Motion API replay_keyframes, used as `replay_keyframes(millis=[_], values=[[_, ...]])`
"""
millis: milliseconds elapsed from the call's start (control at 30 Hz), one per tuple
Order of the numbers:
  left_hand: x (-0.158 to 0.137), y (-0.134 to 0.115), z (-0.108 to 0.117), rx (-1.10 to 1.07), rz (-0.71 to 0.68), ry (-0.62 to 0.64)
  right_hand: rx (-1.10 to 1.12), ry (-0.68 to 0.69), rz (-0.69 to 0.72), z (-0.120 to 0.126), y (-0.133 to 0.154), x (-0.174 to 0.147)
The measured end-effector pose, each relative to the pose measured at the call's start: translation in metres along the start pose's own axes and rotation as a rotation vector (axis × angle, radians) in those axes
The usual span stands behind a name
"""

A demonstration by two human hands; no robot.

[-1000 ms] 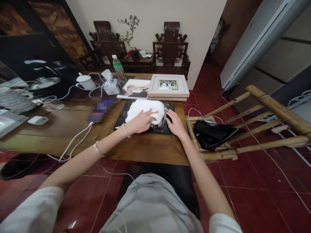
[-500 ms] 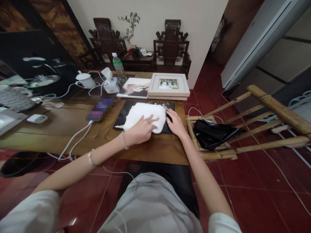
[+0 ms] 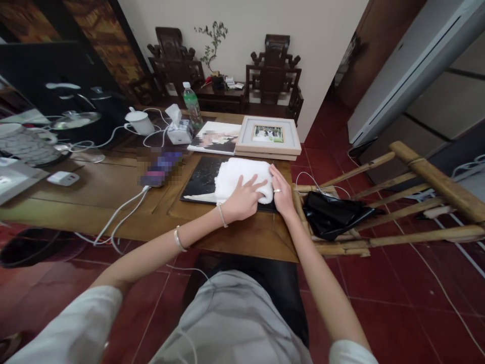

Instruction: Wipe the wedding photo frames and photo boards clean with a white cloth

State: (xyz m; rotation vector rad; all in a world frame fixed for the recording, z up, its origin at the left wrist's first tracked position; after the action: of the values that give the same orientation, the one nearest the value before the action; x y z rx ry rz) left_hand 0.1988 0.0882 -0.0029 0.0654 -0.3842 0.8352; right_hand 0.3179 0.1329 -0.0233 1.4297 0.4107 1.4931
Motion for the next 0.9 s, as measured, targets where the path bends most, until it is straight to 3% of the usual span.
replay_keyframes(millis=[233, 367, 533, 633, 767, 900], values=[[-0.05, -0.045, 0.021, -0.021, -0.217, 0.039, -0.005, 0.041, -0.084, -0.003, -0.006, -0.003], [-0.062, -0.03, 0.035, -0.028, -0.16, 0.068, -0.128, 0.094, -0.074, -0.008, -0.006, -0.005], [-0.019, 0.039, 0.032, 0.048, 0.115, 0.006, -0.251, 0.154, 0.07, -0.014, -0.001, -0.006], [0.021, 0.064, 0.028, -0.045, 0.203, -0.059, -0.254, 0.162, 0.09, -0.014, -0.003, -0.007], [0.07, 0.053, 0.021, -0.195, 0.166, -0.095, -0.256, 0.169, 0.1, -0.015, -0.003, -0.007], [0.091, 0.036, 0.01, -0.223, 0.165, -0.027, -0.254, 0.169, 0.1, -0.015, -0.002, -0.006]])
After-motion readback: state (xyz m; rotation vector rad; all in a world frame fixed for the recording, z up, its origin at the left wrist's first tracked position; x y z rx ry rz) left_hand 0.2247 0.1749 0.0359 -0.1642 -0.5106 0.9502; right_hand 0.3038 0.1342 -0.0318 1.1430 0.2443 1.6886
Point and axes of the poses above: each hand's wrist, its own x-axis towards the middle knuckle, its own z-axis out of the back of the hand, y = z × x, the point moved 7 cm from there along x, towards the middle knuckle, and after that the axes turned 14 degrees about -y, right-handed, at the moved point
